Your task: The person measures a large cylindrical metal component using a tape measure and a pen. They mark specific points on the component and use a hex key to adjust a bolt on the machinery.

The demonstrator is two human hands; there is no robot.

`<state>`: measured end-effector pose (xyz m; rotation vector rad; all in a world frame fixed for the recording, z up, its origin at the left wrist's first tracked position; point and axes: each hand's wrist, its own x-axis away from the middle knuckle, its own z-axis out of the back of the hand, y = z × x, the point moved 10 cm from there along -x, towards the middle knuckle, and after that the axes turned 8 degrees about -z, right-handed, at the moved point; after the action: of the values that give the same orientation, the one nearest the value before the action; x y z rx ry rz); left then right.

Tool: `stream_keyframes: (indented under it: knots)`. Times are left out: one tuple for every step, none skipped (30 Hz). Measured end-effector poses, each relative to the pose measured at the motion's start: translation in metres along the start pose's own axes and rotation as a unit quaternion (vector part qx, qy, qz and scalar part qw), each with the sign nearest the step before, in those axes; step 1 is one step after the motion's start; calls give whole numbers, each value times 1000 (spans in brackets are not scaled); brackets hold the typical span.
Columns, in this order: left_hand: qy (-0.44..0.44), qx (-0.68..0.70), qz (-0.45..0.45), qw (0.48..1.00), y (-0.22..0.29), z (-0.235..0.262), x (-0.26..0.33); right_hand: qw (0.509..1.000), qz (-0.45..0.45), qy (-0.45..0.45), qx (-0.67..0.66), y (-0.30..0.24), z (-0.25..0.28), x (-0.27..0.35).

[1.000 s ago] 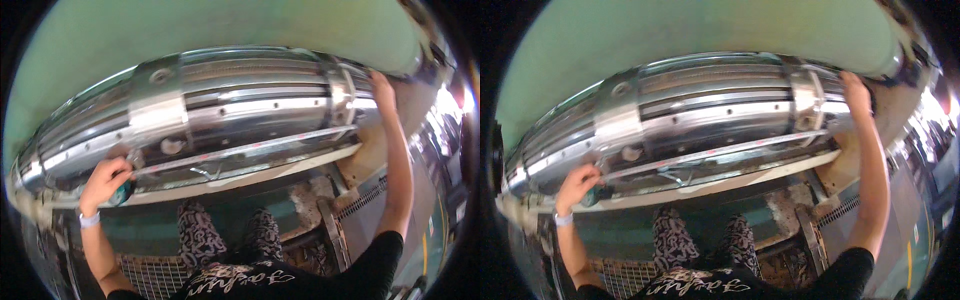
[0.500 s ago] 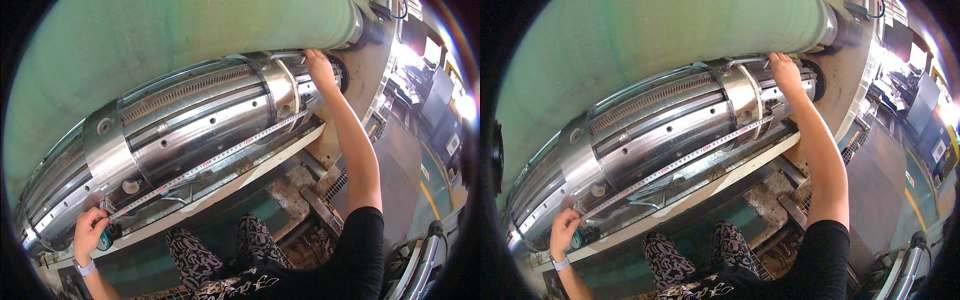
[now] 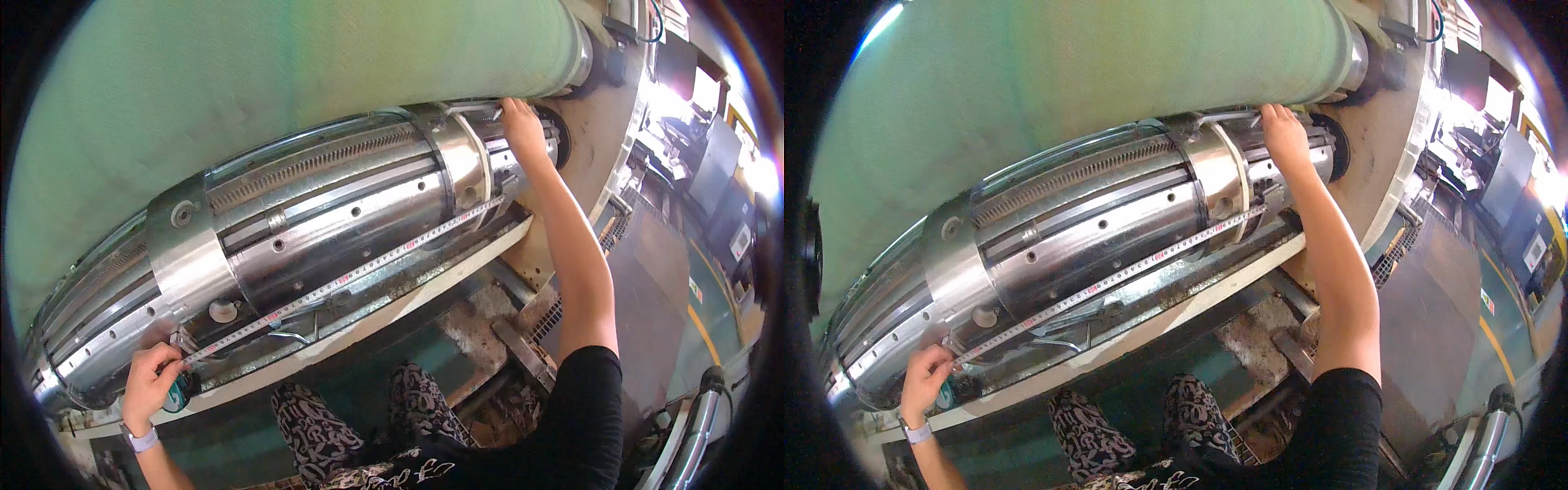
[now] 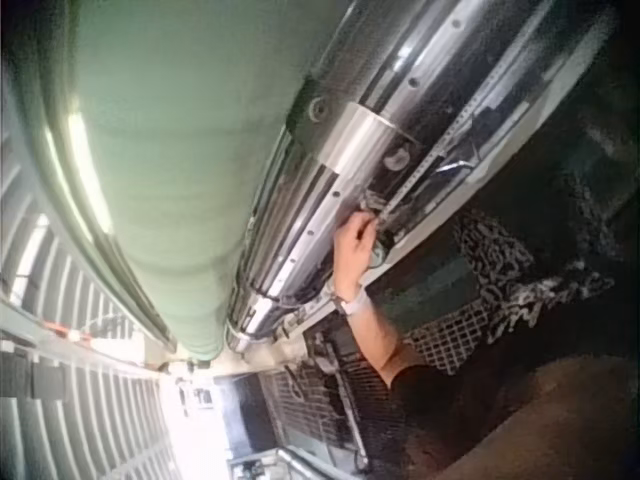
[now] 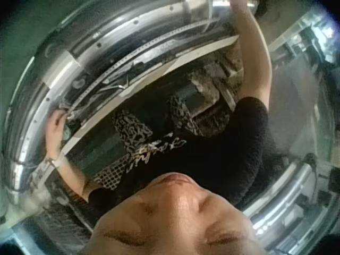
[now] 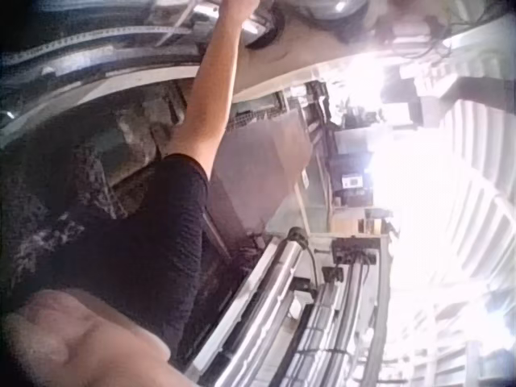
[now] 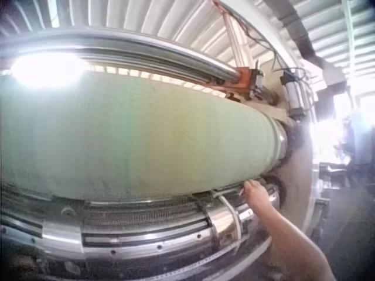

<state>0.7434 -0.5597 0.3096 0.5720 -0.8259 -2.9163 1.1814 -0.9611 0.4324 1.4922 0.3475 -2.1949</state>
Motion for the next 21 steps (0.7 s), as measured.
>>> stream_keyframes:
  knots:
    - [-5, -4, 3, 1000, 2, -1, 0, 1000, 8, 8, 5, 1, 2, 5]
    - [3, 1, -2, 1000, 0, 0, 1, 1000, 8, -1, 8, 3, -2, 3]
    - [11, 7, -7, 1000, -4, 0, 2, 1000, 9, -11, 11, 4, -6, 0]
    - [14, 10, -11, 1000, -5, 1, 2, 1000, 6, -23, 13, 4, -9, 2]
    - [12, 5, -11, 1000, -3, 1, 2, 1000, 8, -21, 13, 3, -8, 4]
    - [10, 0, -10, 1000, -1, 1, 2, 1000, 10, -19, 13, 4, -6, 5]
    - [11, -3, -10, 1000, 1, 1, 2, 1000, 14, -16, 14, 3, -1, 3]
    - [9, -9, -8, 1000, 1, 1, 2, 1000, 19, -12, 16, 2, 1, 2]
    - [7, -14, -5, 1000, 2, 2, 1, 999, 45, 10, 14, 3, 1, 4]
    - [2, -20, 0, 1000, 1, 2, 1, 1000, 19, -1, 7, 9, -1, 3]
    - [5, -8, 0, 1000, -1, 2, 2, 1000, -7, -12, 1, 16, -3, 0]
    - [8, 5, 1, 1000, -5, 2, 2, 999, -33, -22, -6, 23, -5, -3]
    - [13, 19, 2, 1000, -8, 1, 4, 999, -33, 8, -41, 23, 3, -6]
    - [7, 3, -1, 1000, -7, 1, 4, 997, -40, 29, -61, 23, 12, -5]
    - [0, -13, -5, 1000, -3, 2, 3, 997, -49, 6, -66, 27, 9, -2]
    - [-4, -27, -9, 1000, 1, 1, 2, 996, -56, -18, -71, 30, 7, 0]
    - [15, -5, 10, 1000, -3, 2, 3, 993, -66, -26, -92, 24, 14, 6]
    - [13, -17, 4, 1000, -5, 2, 3, 990, -76, -35, -113, 18, 26, 17]
    - [15, -26, -6, 1000, -8, 3, 3, 987, -83, -41, -130, 12, 45, 27]
    - [16, -32, -17, 999, -10, 2, 2, 969, -143, -74, -186, 15, 58, 42]
    - [36, 4, 9, 999, -13, 2, 5, 945, -196, -130, -225, -2, 62, 55]
